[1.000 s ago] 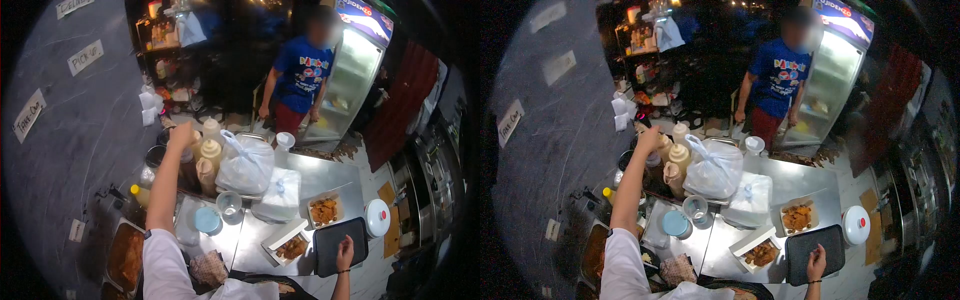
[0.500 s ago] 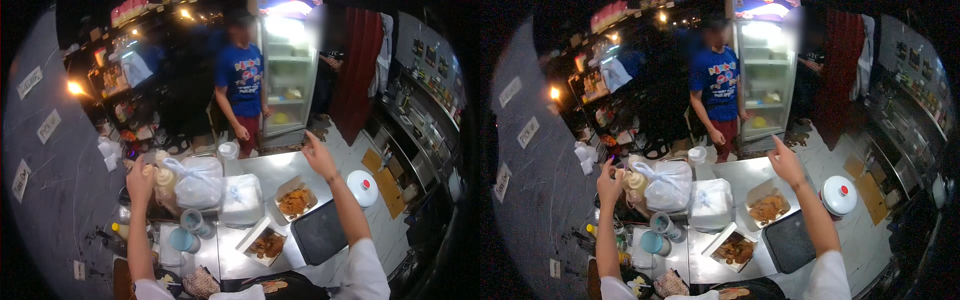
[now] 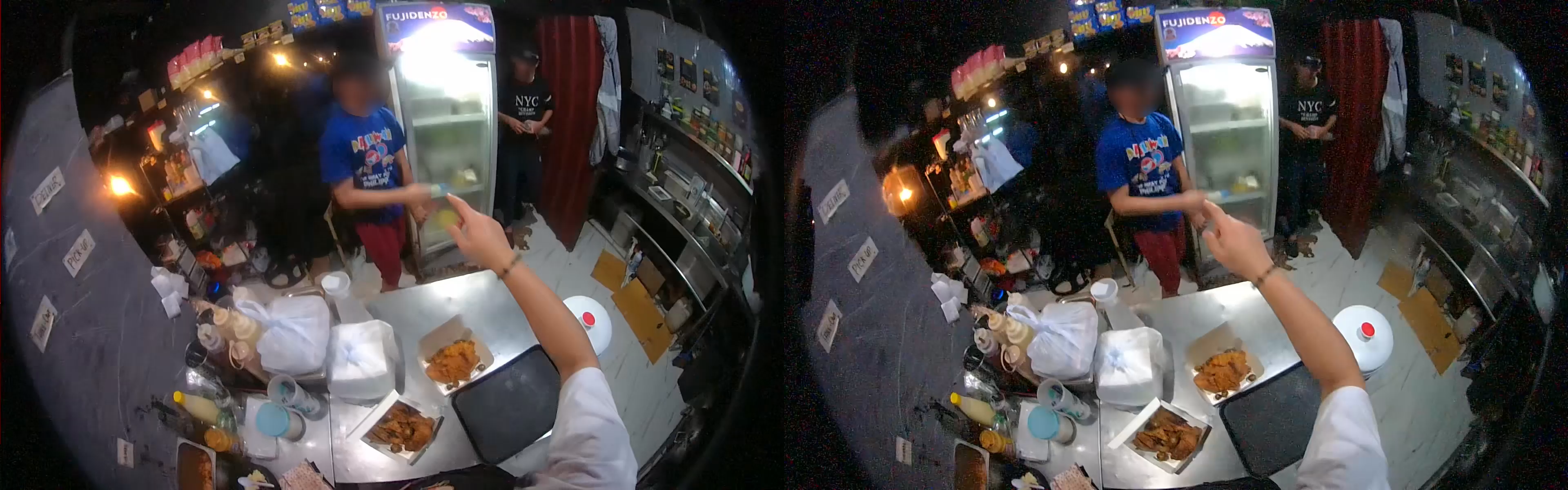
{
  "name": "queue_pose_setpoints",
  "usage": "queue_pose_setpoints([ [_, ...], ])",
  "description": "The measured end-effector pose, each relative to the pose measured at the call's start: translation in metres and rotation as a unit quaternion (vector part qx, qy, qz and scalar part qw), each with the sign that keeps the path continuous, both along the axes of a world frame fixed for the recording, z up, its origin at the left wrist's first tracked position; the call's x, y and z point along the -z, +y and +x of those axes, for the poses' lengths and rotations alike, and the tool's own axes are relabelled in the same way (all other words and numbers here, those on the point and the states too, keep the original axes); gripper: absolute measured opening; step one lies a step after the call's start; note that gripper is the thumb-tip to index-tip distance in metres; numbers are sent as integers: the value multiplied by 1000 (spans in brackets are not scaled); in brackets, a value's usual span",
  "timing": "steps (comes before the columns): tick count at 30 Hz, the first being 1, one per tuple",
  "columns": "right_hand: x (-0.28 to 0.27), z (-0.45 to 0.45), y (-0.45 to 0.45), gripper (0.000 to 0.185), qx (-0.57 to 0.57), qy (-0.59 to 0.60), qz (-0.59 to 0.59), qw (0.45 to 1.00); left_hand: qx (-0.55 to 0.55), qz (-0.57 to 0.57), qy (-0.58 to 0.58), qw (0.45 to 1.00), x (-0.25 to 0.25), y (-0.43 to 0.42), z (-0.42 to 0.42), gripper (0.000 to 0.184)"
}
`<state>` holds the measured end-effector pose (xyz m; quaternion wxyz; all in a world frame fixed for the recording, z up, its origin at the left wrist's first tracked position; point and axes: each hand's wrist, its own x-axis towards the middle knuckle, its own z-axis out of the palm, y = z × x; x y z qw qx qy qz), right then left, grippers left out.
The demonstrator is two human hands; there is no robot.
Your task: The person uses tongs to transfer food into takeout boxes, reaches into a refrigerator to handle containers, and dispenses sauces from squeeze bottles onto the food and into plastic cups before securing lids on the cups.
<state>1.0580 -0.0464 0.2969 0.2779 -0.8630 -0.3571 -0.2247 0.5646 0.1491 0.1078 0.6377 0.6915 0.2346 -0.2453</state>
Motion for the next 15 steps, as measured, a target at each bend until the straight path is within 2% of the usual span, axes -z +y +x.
queue_pose_setpoints([
  [3, 54, -30, -60, 50, -80, -7, 117, 990, -58, -6, 8, 998, 76, -34, 7, 28],
  [4, 86, -29, -83, 48, -31, -28, 123, 992, -83, 5, 10, 997, 104, -46, 4, 29],
  [7, 163, -35, -158, 41, 120, 152, 103, 976, -123, 30, 31, 991, 178, -82, -33, 33],
  [8, 198, -28, -189, 39, 165, 145, 62, 974, -129, 31, 38, 990, 196, -93, -51, 34],
  [10, 267, -30, -250, 38, 236, 140, -33, 961, -141, 18, 58, 988, 217, -112, -84, 37],
  [11, 290, -34, -275, 39, 261, 137, -82, 952, -152, 4, 71, 986, 226, -117, -94, 39],
  [12, 307, -39, -298, 38, 290, 188, -139, 928, -180, -19, 99, 978, 226, -117, -91, 39],
  [13, 323, -42, -317, 38, 295, 192, -142, 925, -210, -41, 126, 969, 224, -117, -87, 40],
  [15, 345, -51, -343, 36, 296, 317, -208, 877, -116, 51, 75, 989, 189, -120, -53, 41],
])
